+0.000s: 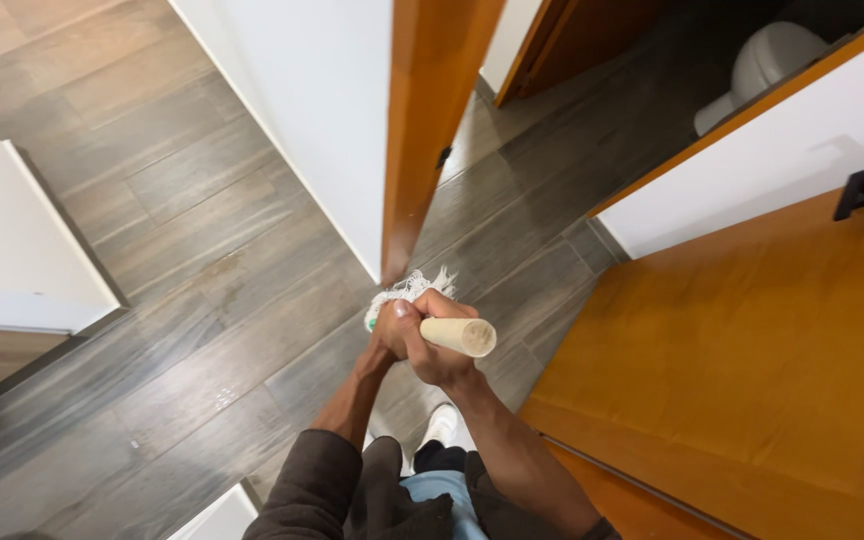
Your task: The person mops the floor in a bedroom and hallway using a string mop. They move the mop back and forth along the base of the bed and continue into the adjacent corridor, covering the tiled floor area.
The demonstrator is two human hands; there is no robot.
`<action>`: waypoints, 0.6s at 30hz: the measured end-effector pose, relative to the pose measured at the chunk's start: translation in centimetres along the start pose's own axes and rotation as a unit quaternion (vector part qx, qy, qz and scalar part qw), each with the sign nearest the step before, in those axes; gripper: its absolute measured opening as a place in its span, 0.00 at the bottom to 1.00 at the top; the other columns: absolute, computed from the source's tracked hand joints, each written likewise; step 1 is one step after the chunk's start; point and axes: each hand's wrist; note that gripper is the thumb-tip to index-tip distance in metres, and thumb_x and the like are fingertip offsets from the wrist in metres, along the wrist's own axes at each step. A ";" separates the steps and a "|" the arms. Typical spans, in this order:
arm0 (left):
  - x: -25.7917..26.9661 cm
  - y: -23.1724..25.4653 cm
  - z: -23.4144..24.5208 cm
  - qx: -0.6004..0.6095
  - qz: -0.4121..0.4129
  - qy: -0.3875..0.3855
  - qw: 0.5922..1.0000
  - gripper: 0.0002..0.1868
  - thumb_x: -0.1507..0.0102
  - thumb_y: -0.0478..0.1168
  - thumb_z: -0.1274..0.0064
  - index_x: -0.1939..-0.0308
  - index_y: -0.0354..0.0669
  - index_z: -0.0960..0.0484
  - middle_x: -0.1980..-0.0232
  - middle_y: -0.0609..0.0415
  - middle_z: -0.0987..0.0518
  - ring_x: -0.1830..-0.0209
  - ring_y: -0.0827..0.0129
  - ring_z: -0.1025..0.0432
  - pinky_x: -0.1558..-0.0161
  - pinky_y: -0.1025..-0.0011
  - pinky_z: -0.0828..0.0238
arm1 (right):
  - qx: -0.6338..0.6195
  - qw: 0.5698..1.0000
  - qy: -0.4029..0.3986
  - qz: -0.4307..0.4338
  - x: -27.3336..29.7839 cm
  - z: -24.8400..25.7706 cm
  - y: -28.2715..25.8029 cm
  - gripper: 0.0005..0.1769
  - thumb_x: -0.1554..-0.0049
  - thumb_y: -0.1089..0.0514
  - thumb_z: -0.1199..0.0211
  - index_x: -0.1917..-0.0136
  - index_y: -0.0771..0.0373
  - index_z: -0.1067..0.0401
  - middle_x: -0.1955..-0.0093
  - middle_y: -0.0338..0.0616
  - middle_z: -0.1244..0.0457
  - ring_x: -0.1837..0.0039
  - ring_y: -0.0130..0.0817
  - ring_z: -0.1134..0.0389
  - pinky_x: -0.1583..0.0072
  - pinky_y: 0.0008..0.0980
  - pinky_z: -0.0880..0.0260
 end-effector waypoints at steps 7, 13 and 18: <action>3.6 5.1 5.8 -0.246 0.097 0.053 0.963 0.26 0.38 0.54 0.48 0.77 0.36 0.11 0.77 0.38 0.16 0.65 0.29 0.20 0.56 0.43 0.20 | -0.044 0.999 -0.026 -0.013 1.0 -5.4 -2.1 0.22 0.35 0.63 0.26 0.71 0.61 0.28 0.80 0.37 0.45 0.72 0.21 0.47 0.67 0.26 0.39; 5.8 1.7 9.1 -0.261 0.131 0.098 0.951 0.26 0.42 0.57 0.43 0.74 0.34 0.11 0.75 0.34 0.18 0.63 0.28 0.19 0.57 0.39 0.22 | -0.031 0.998 -0.046 -0.018 2.8 -8.9 -2.5 0.21 0.35 0.61 0.25 0.69 0.61 0.25 0.79 0.41 0.40 0.71 0.22 0.41 0.65 0.28 0.35; 7.2 2.7 10.9 -0.252 0.194 0.109 0.942 0.29 0.39 0.60 0.44 0.63 0.34 0.06 0.63 0.30 0.11 0.49 0.24 0.17 0.50 0.32 0.22 | -0.041 0.995 -0.083 -0.043 3.8 -11.2 0.1 0.21 0.32 0.56 0.25 0.67 0.62 0.23 0.76 0.43 0.38 0.67 0.23 0.42 0.63 0.34 0.34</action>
Point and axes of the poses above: each hand's wrist, its own x-axis away from the middle knuckle, its own z-axis out of the back of the hand, y = z × x
